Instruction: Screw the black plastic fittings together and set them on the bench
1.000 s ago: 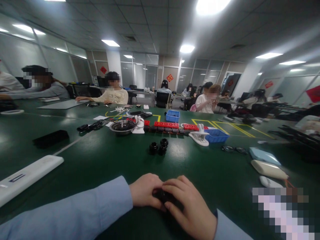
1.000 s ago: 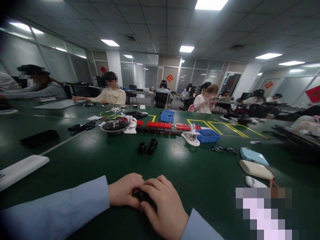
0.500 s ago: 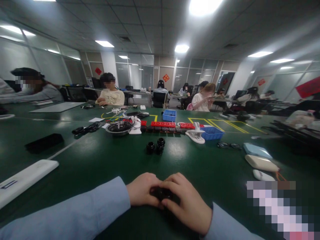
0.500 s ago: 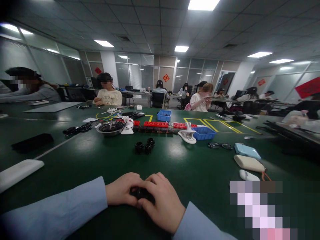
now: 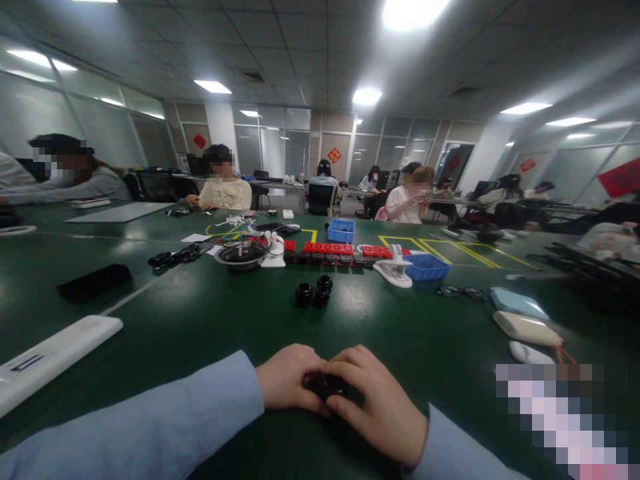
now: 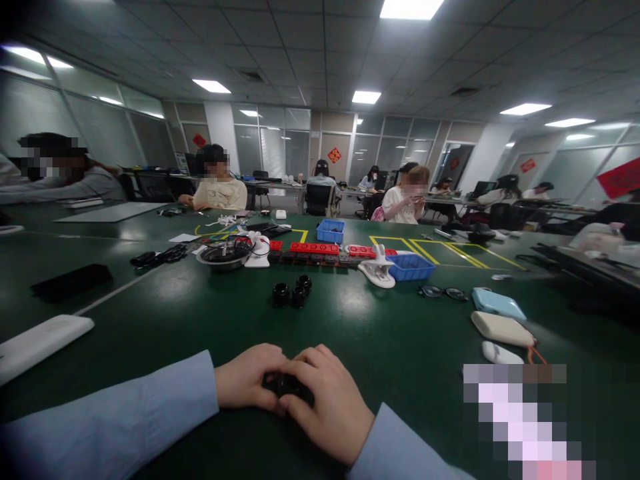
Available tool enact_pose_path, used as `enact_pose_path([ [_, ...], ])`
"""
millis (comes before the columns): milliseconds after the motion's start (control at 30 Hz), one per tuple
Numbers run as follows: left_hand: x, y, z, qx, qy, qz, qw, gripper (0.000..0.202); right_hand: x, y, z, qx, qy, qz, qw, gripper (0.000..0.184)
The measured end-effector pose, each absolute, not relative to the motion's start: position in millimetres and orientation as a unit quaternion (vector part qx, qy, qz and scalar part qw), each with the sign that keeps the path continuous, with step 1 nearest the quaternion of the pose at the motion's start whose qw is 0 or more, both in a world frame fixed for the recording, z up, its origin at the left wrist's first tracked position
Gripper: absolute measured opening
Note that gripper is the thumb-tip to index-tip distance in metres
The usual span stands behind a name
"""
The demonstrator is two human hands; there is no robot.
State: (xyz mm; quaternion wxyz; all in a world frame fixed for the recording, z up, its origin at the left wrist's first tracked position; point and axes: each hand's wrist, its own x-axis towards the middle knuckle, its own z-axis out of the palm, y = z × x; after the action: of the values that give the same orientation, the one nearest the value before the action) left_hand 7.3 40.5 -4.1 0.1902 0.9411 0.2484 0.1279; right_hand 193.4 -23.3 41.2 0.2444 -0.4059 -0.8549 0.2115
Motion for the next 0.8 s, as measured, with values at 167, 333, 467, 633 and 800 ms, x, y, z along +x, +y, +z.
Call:
enact_pose_path([
  [167,7.4,40.7,-5.9,0.943,0.245,0.135,0.180,0.032,194.1,-23.7,41.7,-0.403,-0.856,0.212,0.244,0.037],
  [333,7.2,40.2,-4.0,0.943,0.245,0.136,0.178,0.033,193.8,-23.9,41.1,-0.408,-0.855,0.212,0.238,0.039],
  [467,7.0,40.1,-3.6,0.944,0.241,0.138,0.179,0.033,192.9,-23.6,41.6,-0.408,-0.857,0.208,0.237,0.038],
  [633,7.2,40.0,-4.3,0.946,0.244,0.132,0.170,0.033,193.4,-24.2,42.2,-0.404,-0.859,0.208,0.235,0.035],
  [800,7.6,39.7,-2.4,0.946,0.246,0.133,0.166,0.032,193.1,-24.2,42.6,-0.402,-0.862,0.205,0.233,0.034],
])
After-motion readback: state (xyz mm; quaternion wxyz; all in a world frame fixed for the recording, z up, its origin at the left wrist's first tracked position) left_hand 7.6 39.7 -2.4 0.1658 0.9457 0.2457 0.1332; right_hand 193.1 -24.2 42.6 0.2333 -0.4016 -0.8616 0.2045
